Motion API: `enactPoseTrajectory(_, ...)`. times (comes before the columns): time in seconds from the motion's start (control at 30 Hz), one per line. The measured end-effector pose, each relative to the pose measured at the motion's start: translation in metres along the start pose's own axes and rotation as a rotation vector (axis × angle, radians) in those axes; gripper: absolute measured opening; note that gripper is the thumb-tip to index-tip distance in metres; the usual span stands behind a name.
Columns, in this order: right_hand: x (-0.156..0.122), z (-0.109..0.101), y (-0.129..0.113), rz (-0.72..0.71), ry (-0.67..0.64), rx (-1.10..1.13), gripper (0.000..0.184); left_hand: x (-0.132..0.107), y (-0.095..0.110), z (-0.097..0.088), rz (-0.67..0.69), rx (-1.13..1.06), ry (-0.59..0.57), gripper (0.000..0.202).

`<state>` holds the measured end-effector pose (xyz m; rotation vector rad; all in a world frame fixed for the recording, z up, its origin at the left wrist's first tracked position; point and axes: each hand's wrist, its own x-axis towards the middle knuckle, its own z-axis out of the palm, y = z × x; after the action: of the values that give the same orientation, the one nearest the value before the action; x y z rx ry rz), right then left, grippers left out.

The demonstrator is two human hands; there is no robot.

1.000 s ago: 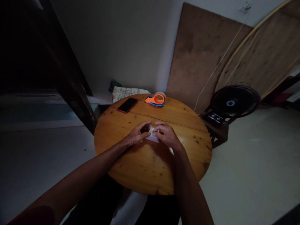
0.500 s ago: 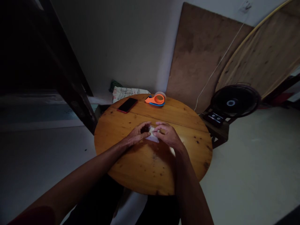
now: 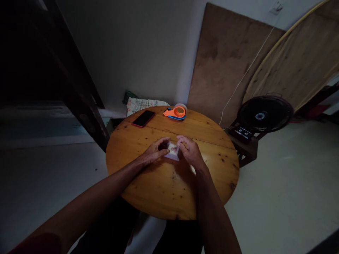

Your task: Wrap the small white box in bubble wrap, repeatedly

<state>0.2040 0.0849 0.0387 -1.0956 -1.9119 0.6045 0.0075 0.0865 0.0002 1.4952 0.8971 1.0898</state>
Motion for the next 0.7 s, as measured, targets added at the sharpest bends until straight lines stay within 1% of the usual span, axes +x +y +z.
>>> enactPoseTrajectory(0.07, -0.001, -0.004, 0.002, 0.032, -0.05, 0.034, 0.016, 0.0, 0.0, 0.0, 0.006, 0.019, -0.003, 0.06)
enactPoseTrajectory(0.17, -0.001, -0.005, 0.007, 0.052, -0.17, 0.051, 0.015, 0.0, 0.0, -0.001, 0.015, 0.025, -0.006, 0.059)
enactPoseTrajectory(0.23, -0.001, -0.004, 0.009, 0.029, -0.192, 0.034, 0.014, 0.0, 0.0, -0.001, 0.01, 0.029, -0.002, 0.059)
enactPoseTrajectory(0.33, -0.001, 0.001, 0.008, -0.038, -0.148, -0.026, 0.013, 0.0, 0.001, -0.001, 0.012, 0.042, 0.0, 0.058)
enactPoseTrajectory(0.47, 0.0, 0.009, 0.003, -0.095, -0.095, -0.122, 0.017, 0.0, 0.001, 0.0, 0.021, 0.026, -0.012, 0.059)
enactPoseTrajectory(0.6, 0.0, 0.007, 0.002, -0.064, -0.033, -0.094, 0.019, 0.001, 0.0, 0.0, 0.006, 0.001, -0.005, 0.06)
enactPoseTrajectory(0.7, -0.001, 0.001, 0.005, -0.014, -0.05, -0.054, 0.016, 0.001, -0.001, -0.001, 0.007, 0.007, -0.005, 0.06)
